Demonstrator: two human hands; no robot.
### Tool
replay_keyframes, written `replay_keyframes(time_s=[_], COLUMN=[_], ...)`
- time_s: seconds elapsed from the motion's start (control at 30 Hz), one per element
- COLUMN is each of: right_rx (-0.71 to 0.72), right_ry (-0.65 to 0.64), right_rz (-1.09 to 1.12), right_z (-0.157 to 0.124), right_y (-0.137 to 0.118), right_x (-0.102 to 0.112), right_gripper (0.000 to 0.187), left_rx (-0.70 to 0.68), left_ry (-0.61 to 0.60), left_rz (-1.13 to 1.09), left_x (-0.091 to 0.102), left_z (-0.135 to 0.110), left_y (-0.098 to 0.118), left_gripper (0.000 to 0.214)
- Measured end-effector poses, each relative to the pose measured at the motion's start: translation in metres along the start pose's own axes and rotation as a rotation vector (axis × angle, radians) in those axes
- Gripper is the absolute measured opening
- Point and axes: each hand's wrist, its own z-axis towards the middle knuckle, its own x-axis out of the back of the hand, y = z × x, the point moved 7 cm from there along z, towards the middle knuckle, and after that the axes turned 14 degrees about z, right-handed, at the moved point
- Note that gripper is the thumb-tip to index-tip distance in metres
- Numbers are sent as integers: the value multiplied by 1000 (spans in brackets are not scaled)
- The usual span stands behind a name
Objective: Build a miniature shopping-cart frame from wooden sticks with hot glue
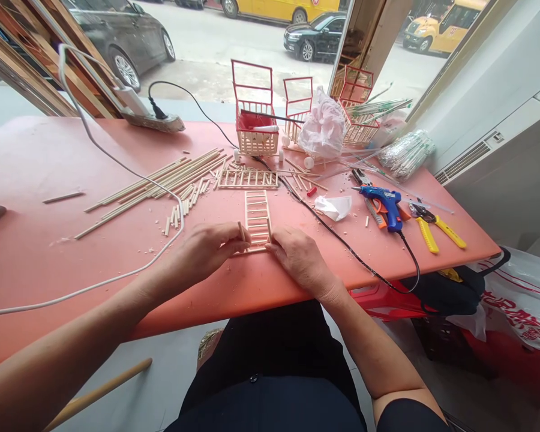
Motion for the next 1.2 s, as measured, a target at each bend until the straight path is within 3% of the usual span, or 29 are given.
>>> replay_keyframes(time_s=[1.2], right_rx=[7], right_ry=[18], right_rz=[-19], right_z=[0], right_y=[-1], right_x=[0], right_gripper=[21], left_rx=[-2], left_ry=[-15], left_rz=[-52], left_x=[0], left_z=[1], left_y=[0], left_gripper=[18])
